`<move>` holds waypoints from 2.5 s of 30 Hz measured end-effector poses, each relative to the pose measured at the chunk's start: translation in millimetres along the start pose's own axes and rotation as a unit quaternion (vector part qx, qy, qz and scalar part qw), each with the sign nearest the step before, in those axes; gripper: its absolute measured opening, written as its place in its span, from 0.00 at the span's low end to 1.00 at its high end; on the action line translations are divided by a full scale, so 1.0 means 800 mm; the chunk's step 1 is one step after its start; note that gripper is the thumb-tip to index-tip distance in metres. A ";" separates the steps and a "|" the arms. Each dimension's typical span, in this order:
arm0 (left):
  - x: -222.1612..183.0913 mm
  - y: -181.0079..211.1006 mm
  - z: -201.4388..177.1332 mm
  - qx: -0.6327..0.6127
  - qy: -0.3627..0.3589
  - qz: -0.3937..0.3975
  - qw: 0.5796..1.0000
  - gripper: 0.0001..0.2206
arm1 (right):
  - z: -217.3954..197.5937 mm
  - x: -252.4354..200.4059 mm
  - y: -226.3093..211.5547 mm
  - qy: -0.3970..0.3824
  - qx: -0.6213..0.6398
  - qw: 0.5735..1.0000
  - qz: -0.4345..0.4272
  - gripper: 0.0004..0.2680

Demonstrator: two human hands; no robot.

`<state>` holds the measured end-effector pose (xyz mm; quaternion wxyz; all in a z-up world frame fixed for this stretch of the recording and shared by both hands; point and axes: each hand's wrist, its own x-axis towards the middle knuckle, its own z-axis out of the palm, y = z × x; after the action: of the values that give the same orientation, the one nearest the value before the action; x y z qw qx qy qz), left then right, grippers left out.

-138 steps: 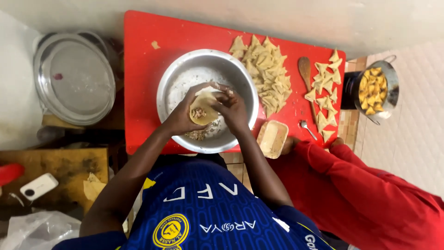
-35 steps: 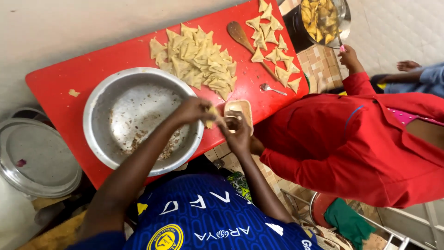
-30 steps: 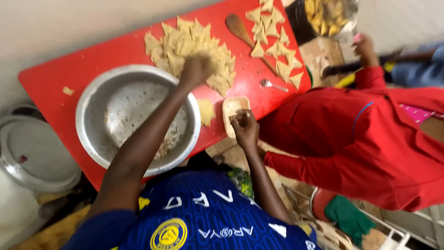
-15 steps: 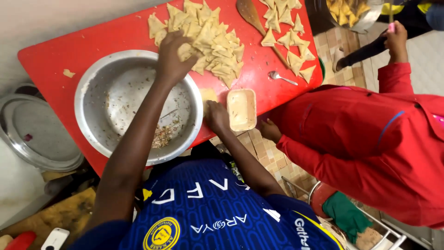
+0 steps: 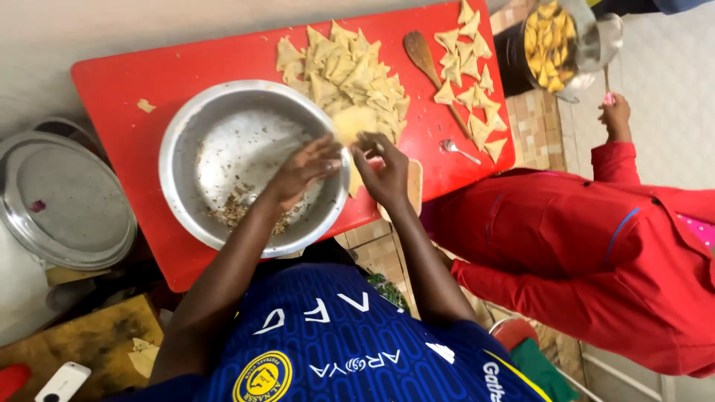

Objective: Filling and folding samosa wrappers with a meat and vegetable mixture

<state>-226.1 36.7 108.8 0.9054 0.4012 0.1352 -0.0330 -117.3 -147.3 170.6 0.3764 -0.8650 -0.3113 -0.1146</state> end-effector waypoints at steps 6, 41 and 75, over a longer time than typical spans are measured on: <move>-0.031 0.040 0.020 -0.053 -0.046 0.029 0.997 0.27 | -0.019 -0.004 -0.061 0.003 0.335 0.896 0.291 0.15; -0.196 0.106 -0.167 0.341 0.159 0.142 0.916 0.48 | 0.305 -0.130 0.022 -0.573 -0.326 0.724 -0.203 0.11; -0.126 0.035 -0.162 0.382 0.123 0.187 0.897 0.49 | 0.043 -0.007 -0.165 -0.224 0.092 0.968 -0.072 0.04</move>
<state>-346.7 146.0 73.3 0.6484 0.7347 0.1451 0.1373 -205.2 -56.0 220.7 0.3654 -0.8057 -0.4587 0.0839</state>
